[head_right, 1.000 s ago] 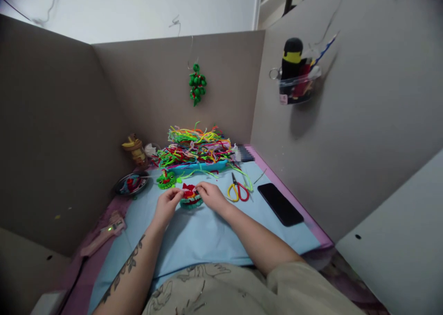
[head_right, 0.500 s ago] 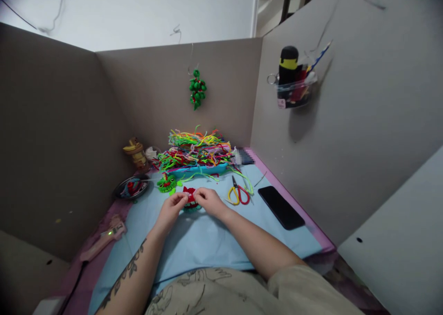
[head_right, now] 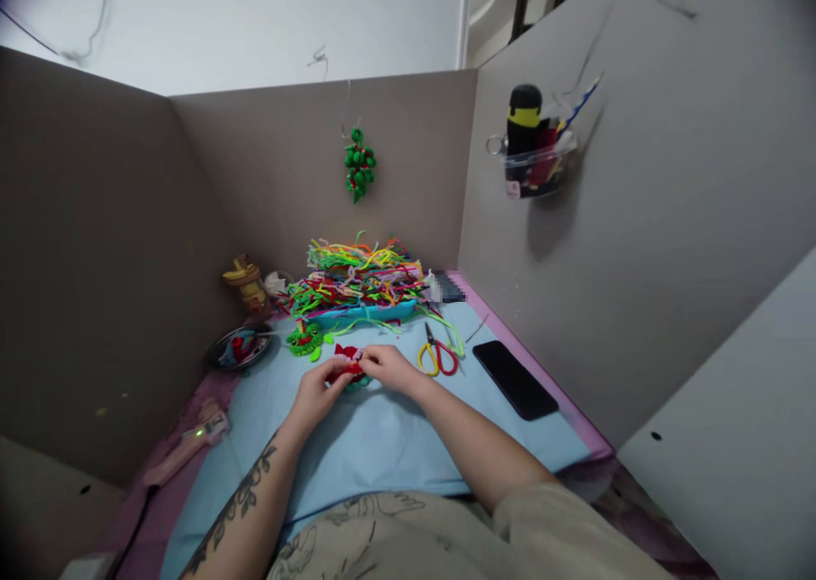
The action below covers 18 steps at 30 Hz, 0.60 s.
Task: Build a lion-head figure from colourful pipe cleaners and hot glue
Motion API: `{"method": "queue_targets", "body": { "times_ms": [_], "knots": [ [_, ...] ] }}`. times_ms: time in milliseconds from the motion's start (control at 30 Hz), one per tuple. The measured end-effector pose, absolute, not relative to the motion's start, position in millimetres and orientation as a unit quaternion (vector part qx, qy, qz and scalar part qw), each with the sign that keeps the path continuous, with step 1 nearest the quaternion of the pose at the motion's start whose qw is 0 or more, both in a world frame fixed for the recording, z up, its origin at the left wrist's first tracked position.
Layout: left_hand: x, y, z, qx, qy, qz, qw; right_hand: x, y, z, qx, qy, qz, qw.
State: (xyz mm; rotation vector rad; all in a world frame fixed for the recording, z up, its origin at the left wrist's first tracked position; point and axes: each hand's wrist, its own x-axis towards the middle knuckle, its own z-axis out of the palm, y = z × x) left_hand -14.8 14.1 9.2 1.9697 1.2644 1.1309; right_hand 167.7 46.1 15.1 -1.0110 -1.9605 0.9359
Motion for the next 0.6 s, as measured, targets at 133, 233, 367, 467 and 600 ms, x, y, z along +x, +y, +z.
{"method": "queue_targets", "body": {
  "times_ms": [133, 233, 367, 467, 600],
  "knots": [
    [-17.2, 14.7, 6.3, 0.739, 0.478, 0.387, 0.275, 173.4, 48.6, 15.3, -0.375, -0.784, 0.358, 0.342],
    [-16.6, 15.2, 6.5, 0.725, 0.476, 0.377, 0.325, 176.9, 48.6, 18.4, -0.369, -0.789, 0.357, 0.339],
    [-15.1, 15.3, 9.5, 0.704, 0.474, 0.372, 0.376, 178.2, 47.3, 22.0, -0.362, -0.789, 0.363, 0.338],
    [-14.0, 13.7, 13.8, 0.695, 0.466, 0.383, 0.39, 177.7, 46.4, 22.5, -0.359, -0.791, 0.363, 0.336],
    [-12.3, 10.9, 18.9, 0.692, 0.468, 0.393, 0.385, 177.4, 46.1, 21.6, -0.355, -0.79, 0.373, 0.334]
  ]
}}
